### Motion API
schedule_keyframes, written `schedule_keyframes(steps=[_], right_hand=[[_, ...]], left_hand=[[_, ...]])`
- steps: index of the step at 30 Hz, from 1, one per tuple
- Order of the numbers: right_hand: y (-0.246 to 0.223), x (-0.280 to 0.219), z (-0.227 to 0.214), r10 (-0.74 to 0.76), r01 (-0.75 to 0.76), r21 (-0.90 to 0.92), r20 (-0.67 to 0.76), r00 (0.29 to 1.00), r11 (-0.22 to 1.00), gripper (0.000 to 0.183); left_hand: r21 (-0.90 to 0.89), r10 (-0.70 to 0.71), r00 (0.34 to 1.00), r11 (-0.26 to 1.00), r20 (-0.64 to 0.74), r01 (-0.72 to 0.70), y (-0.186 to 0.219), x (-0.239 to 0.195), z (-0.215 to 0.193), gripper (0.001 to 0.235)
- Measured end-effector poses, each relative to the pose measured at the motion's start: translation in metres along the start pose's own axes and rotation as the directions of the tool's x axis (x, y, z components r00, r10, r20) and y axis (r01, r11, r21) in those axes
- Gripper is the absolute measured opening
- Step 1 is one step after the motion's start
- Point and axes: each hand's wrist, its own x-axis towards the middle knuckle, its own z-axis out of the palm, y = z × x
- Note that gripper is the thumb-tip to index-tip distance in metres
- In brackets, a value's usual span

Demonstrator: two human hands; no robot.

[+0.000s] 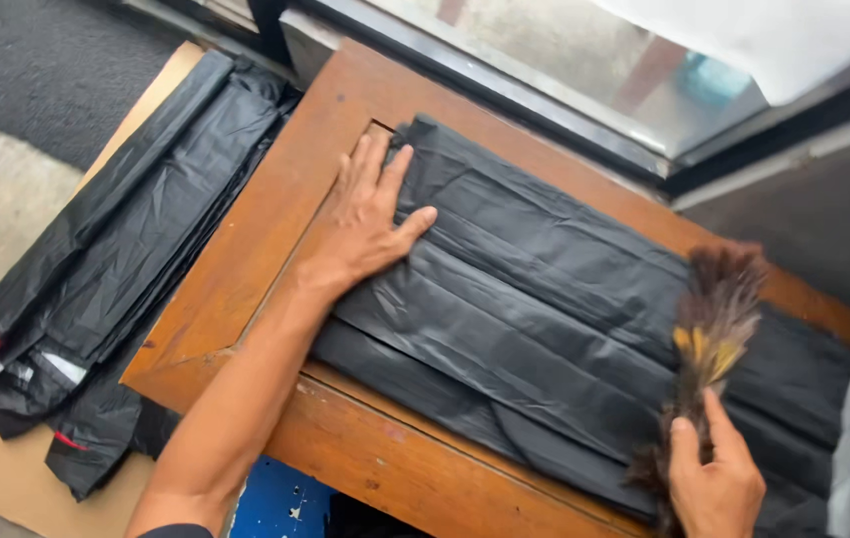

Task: The person uses a feather duster to sweep a black fabric item with red accents that is laid out on a wooden table. They repeatedly unfold, sweep, and refold the fabric while holding it in place with their left hand.

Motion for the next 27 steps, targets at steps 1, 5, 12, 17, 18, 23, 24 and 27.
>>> schedule_keyframes(steps=[1,5,12,17,18,23,24,27], right_hand=[[0.024,0.006,0.002,-0.145,0.14,-0.089,-0.051,0.988,0.986,0.053],[0.036,0.013,-0.021,-0.168,0.155,-0.124,-0.101,0.981,0.98,0.052],[-0.028,-0.014,0.004,-0.173,0.161,-0.088,-0.154,0.973,0.983,0.05],[-0.161,-0.057,0.061,-0.263,0.27,-0.04,0.123,0.957,0.962,0.057],[-0.179,-0.063,0.068,-0.262,0.268,-0.033,0.125,0.957,0.963,0.057],[-0.218,-0.053,0.062,-0.551,0.543,0.117,0.296,0.78,0.832,0.056],[-0.208,-0.048,0.049,-0.547,0.542,0.11,0.304,0.78,0.833,0.056],[-0.174,-0.037,0.023,-0.415,0.346,0.297,0.212,0.885,0.89,0.05]], left_hand=[[-0.089,-0.01,0.999,0.996,-0.044,0.006,0.014,0.0,0.014,0.068],[-0.113,0.062,0.991,0.991,-0.119,-0.076,0.071,-0.008,0.065,0.066],[-0.442,-0.009,0.986,0.895,-0.167,-0.067,0.095,0.007,0.05,0.034],[-0.561,-0.14,0.956,0.827,-0.257,-0.03,0.097,0.002,0.042,0.037],[-0.555,-0.137,0.957,0.831,-0.256,-0.029,0.094,0.003,0.041,0.037],[-0.581,-0.176,0.958,0.814,-0.226,0.012,0.083,0.003,0.036,0.043],[-0.587,-0.182,0.958,0.809,-0.221,0.019,0.085,0.005,0.034,0.043],[-0.674,-0.247,0.95,0.737,-0.193,0.055,0.085,0.007,0.03,0.038]])
